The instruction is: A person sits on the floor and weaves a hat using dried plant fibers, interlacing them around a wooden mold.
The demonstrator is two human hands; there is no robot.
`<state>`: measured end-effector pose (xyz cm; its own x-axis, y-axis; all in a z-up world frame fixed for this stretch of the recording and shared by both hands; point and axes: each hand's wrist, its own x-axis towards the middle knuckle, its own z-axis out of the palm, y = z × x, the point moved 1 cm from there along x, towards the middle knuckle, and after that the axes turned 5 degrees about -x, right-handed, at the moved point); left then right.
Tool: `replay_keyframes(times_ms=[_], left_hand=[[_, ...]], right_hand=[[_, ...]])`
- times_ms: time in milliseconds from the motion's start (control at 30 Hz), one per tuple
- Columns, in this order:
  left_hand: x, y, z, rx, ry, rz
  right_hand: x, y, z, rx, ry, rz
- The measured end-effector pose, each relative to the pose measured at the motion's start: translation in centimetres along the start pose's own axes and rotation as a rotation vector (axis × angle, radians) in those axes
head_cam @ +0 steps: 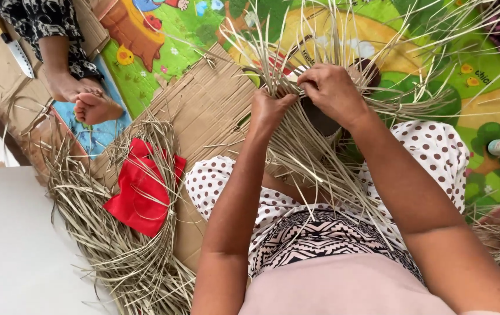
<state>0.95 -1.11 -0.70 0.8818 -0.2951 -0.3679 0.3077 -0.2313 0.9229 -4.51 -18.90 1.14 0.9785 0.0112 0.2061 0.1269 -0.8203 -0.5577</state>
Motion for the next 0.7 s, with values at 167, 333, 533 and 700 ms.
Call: replay_keyframes(times_ms=[167,333,533,700], left_hand=[[0.3,0.2,0.0,0.0,0.011,-0.03],[1.0,-0.7,-0.4,-0.008,0.003,-0.051],[2.2,-2.1,-4.1,0.06,-0.284,0.026],[-3.5,-3.3,-3.9,-0.275,-0.039,0.166]], right_hand=[[0.0,-1.1,-0.3,0.203,-0.04,0.13],[-0.5,0.1,1.1,0.282,0.004,0.124],[-0.2,-3.6,0.1,0.039,-0.17,-0.067],[-1.3,-12.4,0.4,-0.133,-0.366,-0.271]])
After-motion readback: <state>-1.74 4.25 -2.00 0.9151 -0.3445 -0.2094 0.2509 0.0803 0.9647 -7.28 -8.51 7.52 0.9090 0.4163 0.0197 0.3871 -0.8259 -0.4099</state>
